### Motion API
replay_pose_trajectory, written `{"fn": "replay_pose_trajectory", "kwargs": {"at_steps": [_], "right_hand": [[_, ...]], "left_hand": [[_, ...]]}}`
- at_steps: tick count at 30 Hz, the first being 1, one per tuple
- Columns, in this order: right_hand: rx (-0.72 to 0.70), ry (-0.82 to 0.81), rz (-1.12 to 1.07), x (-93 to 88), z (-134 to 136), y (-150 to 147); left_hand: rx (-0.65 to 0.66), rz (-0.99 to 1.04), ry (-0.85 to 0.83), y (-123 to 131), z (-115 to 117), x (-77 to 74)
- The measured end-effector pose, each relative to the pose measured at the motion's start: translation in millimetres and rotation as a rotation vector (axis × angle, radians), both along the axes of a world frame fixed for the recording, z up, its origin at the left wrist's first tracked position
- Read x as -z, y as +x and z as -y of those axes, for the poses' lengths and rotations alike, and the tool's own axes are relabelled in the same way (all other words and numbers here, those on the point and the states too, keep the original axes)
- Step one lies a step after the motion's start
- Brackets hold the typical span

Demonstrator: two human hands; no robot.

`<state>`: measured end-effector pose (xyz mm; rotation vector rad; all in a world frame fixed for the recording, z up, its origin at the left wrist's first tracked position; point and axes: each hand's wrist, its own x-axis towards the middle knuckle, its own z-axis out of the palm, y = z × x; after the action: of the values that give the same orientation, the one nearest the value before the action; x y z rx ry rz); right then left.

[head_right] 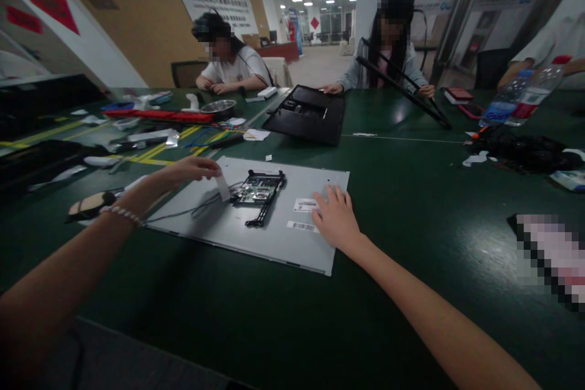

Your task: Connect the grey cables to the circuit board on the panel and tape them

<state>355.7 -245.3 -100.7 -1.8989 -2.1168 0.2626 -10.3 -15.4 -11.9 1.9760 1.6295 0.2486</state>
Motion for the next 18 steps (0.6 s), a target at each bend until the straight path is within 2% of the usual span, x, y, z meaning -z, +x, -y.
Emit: {"fn": "replay_pose_trajectory", "kwargs": {"at_steps": [4,6,8,13,15,18], "right_hand": [[-0.004,0.008,-0.006,-1.3,1,0],[-0.009,-0.006,-0.009,-2.0,1,0],[-0.009,-0.013,-0.009,-2.1,0,1],[0.002,0.002,-0.010,-2.0,-1,0],[0.001,0.001,-0.007,-2.8,-1,0],[-0.001,0.007,0.000,-4.0,0,-1]], "left_hand": [[-0.145,0.244,0.107,20,-26,-7.9],[-0.297,0.334,0.144,39,-35,-1.0],[-0.416,0.388,0.200,59,-42,12.4],[-0.483,0.419,0.212,90,-48,47.4],[-0.494,0.409,0.211,91,-49,53.6],[-0.490,0.389,0.243,85,-43,54.1]]}}
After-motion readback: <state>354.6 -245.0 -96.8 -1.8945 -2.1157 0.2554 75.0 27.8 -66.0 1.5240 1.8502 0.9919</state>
